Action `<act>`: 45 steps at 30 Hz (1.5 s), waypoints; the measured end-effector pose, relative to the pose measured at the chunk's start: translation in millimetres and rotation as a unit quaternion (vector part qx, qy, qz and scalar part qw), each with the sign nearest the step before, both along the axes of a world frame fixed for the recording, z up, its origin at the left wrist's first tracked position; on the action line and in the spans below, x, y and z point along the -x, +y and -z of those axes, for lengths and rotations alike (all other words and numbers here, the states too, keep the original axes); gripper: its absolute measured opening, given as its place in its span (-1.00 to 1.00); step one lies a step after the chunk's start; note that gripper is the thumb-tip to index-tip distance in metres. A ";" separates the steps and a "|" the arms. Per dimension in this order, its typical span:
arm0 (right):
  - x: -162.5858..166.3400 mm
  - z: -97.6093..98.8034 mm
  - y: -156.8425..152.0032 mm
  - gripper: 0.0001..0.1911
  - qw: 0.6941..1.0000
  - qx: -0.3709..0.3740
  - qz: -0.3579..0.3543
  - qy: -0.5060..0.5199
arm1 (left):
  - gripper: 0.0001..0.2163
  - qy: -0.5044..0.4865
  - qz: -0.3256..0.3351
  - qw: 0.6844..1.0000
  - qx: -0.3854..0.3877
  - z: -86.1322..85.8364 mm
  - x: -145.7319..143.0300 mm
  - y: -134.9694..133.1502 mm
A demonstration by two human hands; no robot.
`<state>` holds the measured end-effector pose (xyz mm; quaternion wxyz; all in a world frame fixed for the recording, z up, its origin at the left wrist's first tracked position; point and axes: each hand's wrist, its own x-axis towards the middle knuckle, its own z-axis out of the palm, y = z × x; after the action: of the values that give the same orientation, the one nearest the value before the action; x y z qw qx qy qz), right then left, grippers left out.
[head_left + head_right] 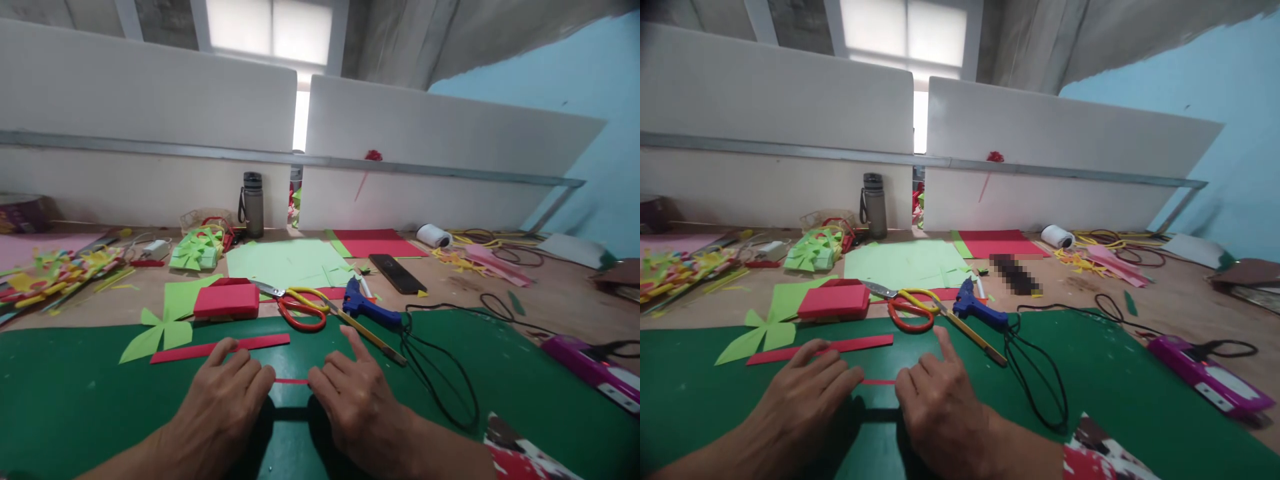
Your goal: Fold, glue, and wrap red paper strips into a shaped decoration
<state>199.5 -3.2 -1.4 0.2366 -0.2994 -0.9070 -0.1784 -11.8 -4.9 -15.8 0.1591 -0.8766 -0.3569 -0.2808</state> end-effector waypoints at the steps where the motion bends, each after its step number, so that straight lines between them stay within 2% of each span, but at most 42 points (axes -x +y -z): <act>1: -0.5 -0.2 0.2 -0.68 1.000 -0.001 -0.001 0.003 | -0.74 -0.005 -0.001 1.000 0.002 1.4 2.5 0.5; 8: -3.6 -0.4 3.7 -0.67 1.000 -0.001 -0.004 0.011 | -0.75 -0.022 -0.003 1.000 -0.004 4.6 17.9 2.9; 17: -12.1 0.0 12.9 -0.70 0.999 0.009 -0.012 0.032 | -0.75 0.018 -0.038 0.996 0.075 -12.6 35.1 6.2; 24: -16.4 -1.6 18.1 -0.70 0.999 0.004 0.003 0.050 | -0.75 0.029 -0.077 0.993 0.089 -21.1 58.8 13.6; 26: -18.7 -5.8 19.6 -0.68 0.997 0.048 0.015 0.059 | -0.75 0.014 -0.096 0.990 0.106 -26.9 68.2 17.5; 28: -19.2 -12.8 20.3 -0.64 0.980 0.171 0.042 0.088 | -0.76 -0.053 -0.120 0.978 0.159 -33.1 71.5 19.7; 29: -18.2 -16.7 20.2 -0.61 0.958 0.257 0.061 0.115 | -0.78 -0.111 -0.137 0.962 0.206 -35.8 69.2 19.4; 30: -16.2 -20.3 19.8 -0.59 0.922 0.352 0.076 0.144 | -0.79 -0.172 -0.142 0.937 0.267 -38.1 63.9 18.0; 32: -10.1 -24.6 18.6 -0.58 0.835 0.500 0.086 0.211 | -0.79 -0.260 -0.099 0.860 0.427 -41.2 45.5 12.8; 34: -2.1 -23.3 16.9 -0.60 0.759 0.591 0.073 0.263 | -0.71 -0.348 -0.022 0.745 0.569 -41.9 21.0 6.8; 35: 2.0 -20.8 16.0 -0.61 0.731 0.619 0.067 0.280 | -0.69 -0.381 0.019 0.697 0.606 -41.3 8.6 4.4; 36: 5.8 -17.4 15.1 -0.62 0.711 0.637 0.060 0.291 | -0.71 -0.401 0.044 0.671 0.623 -40.0 -3.2 2.8; 38: 12.5 -10.0 13.4 -0.59 0.700 0.644 0.043 0.305 | -0.75 -0.439 0.056 0.642 0.626 -35.1 -23.1 2.0; 40: 16.9 -4.1 12.2 -0.54 0.703 0.640 0.028 0.308 | -0.67 -0.507 0.033 0.591 0.627 -28.3 -37.4 2.8; 41: 18.2 -2.2 11.9 -0.53 0.706 0.638 0.022 0.308 | -0.64 -0.530 0.046 0.564 0.631 -24.8 -42.5 3.1; 43: 19.0 -0.1 11.7 -0.52 0.712 0.632 0.012 0.306 | -0.68 -0.583 0.056 0.513 0.627 -19.4 -48.7 3.1; 45: 17.9 1.4 12.2 -0.53 0.718 0.627 -0.001 0.302 | -0.72 -0.623 0.059 0.478 0.617 -17.1 -50.7 2.4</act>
<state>181.6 9.0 -2.7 0.2563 -0.4166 -0.6922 0.5307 38.9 -2.5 1.3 -0.7034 -0.3631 -0.3910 -0.4695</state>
